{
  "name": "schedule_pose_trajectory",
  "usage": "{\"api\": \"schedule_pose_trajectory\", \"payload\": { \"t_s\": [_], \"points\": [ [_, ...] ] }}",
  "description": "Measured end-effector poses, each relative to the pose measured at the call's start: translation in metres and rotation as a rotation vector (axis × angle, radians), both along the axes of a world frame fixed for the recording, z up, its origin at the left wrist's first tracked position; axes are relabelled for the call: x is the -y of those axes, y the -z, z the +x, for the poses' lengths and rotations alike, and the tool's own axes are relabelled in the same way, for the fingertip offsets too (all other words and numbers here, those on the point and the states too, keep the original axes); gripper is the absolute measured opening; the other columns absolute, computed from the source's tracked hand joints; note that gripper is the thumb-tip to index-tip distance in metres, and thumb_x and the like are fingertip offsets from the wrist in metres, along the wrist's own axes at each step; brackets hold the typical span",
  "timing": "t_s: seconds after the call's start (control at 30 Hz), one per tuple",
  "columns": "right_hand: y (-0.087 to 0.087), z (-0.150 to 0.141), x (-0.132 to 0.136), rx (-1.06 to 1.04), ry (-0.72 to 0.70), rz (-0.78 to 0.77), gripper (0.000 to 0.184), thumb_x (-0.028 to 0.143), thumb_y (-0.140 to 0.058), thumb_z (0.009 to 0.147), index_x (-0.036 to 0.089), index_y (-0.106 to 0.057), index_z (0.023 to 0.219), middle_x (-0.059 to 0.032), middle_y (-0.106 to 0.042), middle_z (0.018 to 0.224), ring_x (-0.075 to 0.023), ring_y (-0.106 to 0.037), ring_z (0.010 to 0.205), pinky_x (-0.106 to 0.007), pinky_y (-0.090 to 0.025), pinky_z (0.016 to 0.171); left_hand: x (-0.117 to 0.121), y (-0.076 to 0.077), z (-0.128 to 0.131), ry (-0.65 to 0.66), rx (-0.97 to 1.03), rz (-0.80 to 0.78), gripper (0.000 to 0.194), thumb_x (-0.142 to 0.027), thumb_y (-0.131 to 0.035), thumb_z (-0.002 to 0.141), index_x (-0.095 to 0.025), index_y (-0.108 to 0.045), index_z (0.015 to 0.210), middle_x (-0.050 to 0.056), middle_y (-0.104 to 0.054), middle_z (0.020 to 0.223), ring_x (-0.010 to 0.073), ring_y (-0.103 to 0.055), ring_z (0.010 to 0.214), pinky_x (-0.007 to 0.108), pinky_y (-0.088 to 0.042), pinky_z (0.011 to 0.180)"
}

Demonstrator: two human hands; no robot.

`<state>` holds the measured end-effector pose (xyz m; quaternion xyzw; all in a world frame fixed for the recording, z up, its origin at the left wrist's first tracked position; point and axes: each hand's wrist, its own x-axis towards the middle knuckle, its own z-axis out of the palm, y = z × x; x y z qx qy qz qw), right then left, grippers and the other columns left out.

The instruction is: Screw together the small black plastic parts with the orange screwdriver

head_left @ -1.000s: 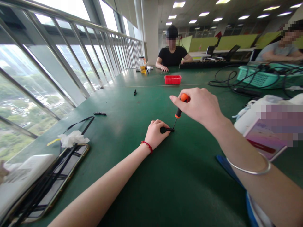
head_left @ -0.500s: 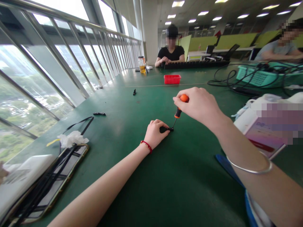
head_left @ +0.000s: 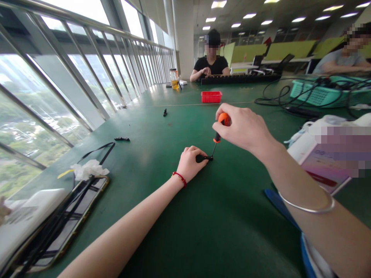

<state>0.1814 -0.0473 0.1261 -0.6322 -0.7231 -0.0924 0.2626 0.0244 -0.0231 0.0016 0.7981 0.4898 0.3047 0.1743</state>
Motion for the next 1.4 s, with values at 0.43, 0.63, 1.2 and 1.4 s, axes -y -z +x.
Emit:
{"api": "schedule_pose_trajectory", "payload": {
  "t_s": [0.43, 0.63, 1.2, 1.4],
  "points": [
    [0.0021, -0.0014, -0.0006, 0.008, 0.015, 0.004, 0.030, 0.049, -0.047, 0.080, 0.024, -0.062, 0.079, -0.0030, -0.061, 0.066, -0.0175, -0.052, 0.058, -0.028, -0.028, 0.052, -0.0005, 0.0010, -0.0001, 0.007, 0.004, 0.005, 0.010, -0.021, -0.066, 0.074, -0.018, -0.070, 0.083, 0.004, -0.064, 0.092, 0.0210, -0.053, 0.092, 0.036, -0.043, 0.089],
    [0.0031, -0.0016, -0.0015, -0.006, 0.025, 0.038, 0.020, 0.038, -0.052, 0.077, 0.025, -0.062, 0.087, -0.0015, -0.061, 0.066, -0.0167, -0.051, 0.056, -0.027, -0.026, 0.050, -0.0007, 0.0015, 0.0000, 0.006, 0.006, 0.004, 0.010, -0.021, -0.066, 0.074, -0.018, -0.070, 0.082, 0.004, -0.064, 0.092, 0.0210, -0.053, 0.092, 0.036, -0.043, 0.089],
    [0.0015, -0.0023, -0.0002, 0.010, 0.044, 0.013, 0.030, 0.046, -0.044, 0.082, 0.023, -0.062, 0.076, -0.0028, -0.060, 0.063, -0.0175, -0.051, 0.056, -0.028, -0.026, 0.051, -0.0002, 0.0007, 0.0001, 0.002, 0.006, -0.004, 0.010, -0.020, -0.066, 0.074, -0.018, -0.070, 0.083, 0.005, -0.064, 0.093, 0.0212, -0.053, 0.093, 0.036, -0.042, 0.089],
    [0.0015, -0.0021, 0.0002, 0.001, 0.030, 0.026, 0.022, 0.039, -0.048, 0.080, 0.024, -0.063, 0.083, -0.0027, -0.062, 0.068, -0.0173, -0.052, 0.058, -0.028, -0.028, 0.053, -0.0009, 0.0014, 0.0000, 0.006, -0.001, 0.005, 0.010, -0.021, -0.066, 0.074, -0.018, -0.070, 0.082, 0.004, -0.064, 0.092, 0.0209, -0.053, 0.092, 0.036, -0.042, 0.090]
  ]
}}
